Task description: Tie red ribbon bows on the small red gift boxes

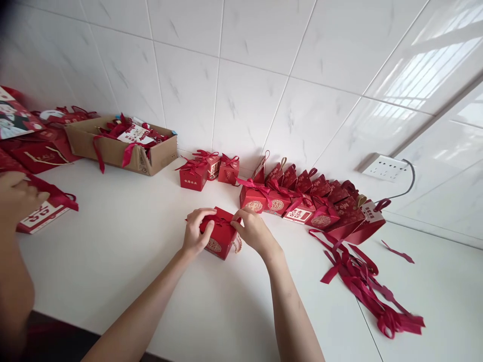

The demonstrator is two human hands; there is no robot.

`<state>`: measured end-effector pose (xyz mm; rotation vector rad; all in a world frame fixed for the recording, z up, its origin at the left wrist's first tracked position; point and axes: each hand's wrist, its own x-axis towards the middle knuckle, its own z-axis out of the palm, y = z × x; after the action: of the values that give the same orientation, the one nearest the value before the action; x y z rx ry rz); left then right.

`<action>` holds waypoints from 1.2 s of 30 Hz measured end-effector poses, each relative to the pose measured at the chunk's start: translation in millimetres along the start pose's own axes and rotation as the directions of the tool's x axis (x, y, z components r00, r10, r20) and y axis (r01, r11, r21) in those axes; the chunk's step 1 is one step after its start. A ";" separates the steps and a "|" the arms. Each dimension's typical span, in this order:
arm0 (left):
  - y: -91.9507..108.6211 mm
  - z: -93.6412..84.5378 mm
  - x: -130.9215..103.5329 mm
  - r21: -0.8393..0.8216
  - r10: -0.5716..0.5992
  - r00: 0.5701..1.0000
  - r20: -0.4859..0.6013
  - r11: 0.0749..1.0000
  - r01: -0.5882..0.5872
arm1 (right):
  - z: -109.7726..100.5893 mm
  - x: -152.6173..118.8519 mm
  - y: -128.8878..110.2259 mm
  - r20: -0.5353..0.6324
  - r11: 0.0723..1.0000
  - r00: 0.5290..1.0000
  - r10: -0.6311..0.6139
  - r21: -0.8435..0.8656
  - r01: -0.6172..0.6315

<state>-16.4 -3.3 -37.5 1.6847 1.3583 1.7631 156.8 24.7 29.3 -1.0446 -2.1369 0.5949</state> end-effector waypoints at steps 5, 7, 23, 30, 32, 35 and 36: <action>1.2 -10.1 10.7 -0.139 -0.172 0.976 0.133 0.972 0.190 | -6.0 -2.1 -5.2 -0.019 0.984 0.999 0.051 -0.170 -0.053; 1.8 -17.1 16.0 -0.174 -0.221 0.938 0.266 0.946 0.272 | -9.4 -2.4 -8.5 -0.010 0.975 0.997 0.077 -0.206 -0.078; 21.5 -37.7 24.4 -0.063 -0.366 0.535 0.762 0.779 0.623 | -45.4 -8.0 -11.0 0.321 0.940 0.883 0.342 -0.132 -0.316; 7.3 -43.6 24.2 -0.336 -0.245 0.529 0.812 0.545 0.768 | -55.0 -9.4 -13.6 0.386 0.910 0.834 0.394 -0.035 -0.413; 9.7 -45.2 24.7 -0.392 -0.238 0.574 0.783 0.527 0.754 | -55.5 -9.9 -13.4 0.405 0.887 0.853 0.329 0.179 -0.427; 19.1 -45.6 25.4 -0.473 -0.229 0.653 0.722 0.525 0.708 | -51.6 -8.7 -13.5 0.361 0.752 0.907 0.215 0.531 -0.390; 23.1 -44.8 25.8 -0.505 -0.229 0.687 0.689 0.529 0.682 | -49.2 -7.8 -14.1 0.359 0.684 0.912 0.198 0.617 -0.391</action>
<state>-54.8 -11.6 3.3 1.0428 0.5863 1.0948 189.5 15.4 68.4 -0.9094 -1.6975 1.6226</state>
